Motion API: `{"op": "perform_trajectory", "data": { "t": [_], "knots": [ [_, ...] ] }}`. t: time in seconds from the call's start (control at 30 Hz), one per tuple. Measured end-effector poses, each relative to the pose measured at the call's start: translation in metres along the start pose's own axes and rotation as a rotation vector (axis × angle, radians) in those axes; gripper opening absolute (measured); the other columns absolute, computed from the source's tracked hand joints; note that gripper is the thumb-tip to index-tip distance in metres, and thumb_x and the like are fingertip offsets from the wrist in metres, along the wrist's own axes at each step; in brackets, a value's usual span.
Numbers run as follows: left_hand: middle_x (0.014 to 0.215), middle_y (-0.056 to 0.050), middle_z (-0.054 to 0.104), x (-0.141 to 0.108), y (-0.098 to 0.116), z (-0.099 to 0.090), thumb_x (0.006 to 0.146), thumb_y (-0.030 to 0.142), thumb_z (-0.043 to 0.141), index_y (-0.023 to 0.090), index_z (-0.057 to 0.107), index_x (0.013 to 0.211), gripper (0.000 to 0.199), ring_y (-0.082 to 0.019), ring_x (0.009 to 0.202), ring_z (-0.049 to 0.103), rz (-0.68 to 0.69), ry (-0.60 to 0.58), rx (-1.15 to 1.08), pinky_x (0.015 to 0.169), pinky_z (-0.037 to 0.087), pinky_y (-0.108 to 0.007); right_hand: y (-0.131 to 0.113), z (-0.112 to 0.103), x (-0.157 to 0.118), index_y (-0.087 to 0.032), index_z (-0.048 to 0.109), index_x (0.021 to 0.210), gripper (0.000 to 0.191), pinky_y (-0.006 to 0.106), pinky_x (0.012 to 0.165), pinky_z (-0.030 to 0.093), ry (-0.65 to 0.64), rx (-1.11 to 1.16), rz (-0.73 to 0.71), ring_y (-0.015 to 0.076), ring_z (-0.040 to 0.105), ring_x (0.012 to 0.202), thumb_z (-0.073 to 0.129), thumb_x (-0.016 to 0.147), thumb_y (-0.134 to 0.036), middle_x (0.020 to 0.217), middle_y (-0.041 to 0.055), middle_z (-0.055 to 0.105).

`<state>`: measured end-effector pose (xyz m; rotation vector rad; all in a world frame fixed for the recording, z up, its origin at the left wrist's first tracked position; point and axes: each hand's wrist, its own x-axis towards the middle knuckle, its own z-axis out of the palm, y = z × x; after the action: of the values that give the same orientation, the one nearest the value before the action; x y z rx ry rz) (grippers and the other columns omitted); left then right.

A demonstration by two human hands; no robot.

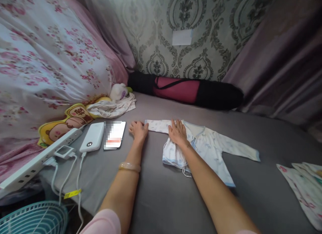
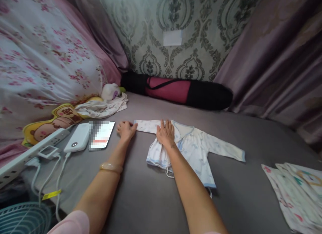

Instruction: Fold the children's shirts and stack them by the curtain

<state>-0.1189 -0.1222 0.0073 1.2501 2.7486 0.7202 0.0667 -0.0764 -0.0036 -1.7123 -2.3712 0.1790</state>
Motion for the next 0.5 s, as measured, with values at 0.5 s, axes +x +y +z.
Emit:
{"op": "perform_trajectory", "data": {
  "t": [0.5],
  "knots": [
    [0.114, -0.019, 0.059, 0.0, -0.005, -0.007, 0.089, 0.04, 0.045, 0.013, 0.057, 0.11, 0.037, -0.035, 0.114, 0.05, 0.036, 0.03, -0.083, 0.093, 0.039, -0.046, 0.017, -0.037, 0.006, -0.013, 0.033, 0.147, 0.056, 0.035, 0.114, 0.019, -0.132, 0.385, 0.039, 0.0211, 0.021, 0.143, 0.026, 0.099, -0.041, 0.155, 0.0124, 0.027]
  ]
}}
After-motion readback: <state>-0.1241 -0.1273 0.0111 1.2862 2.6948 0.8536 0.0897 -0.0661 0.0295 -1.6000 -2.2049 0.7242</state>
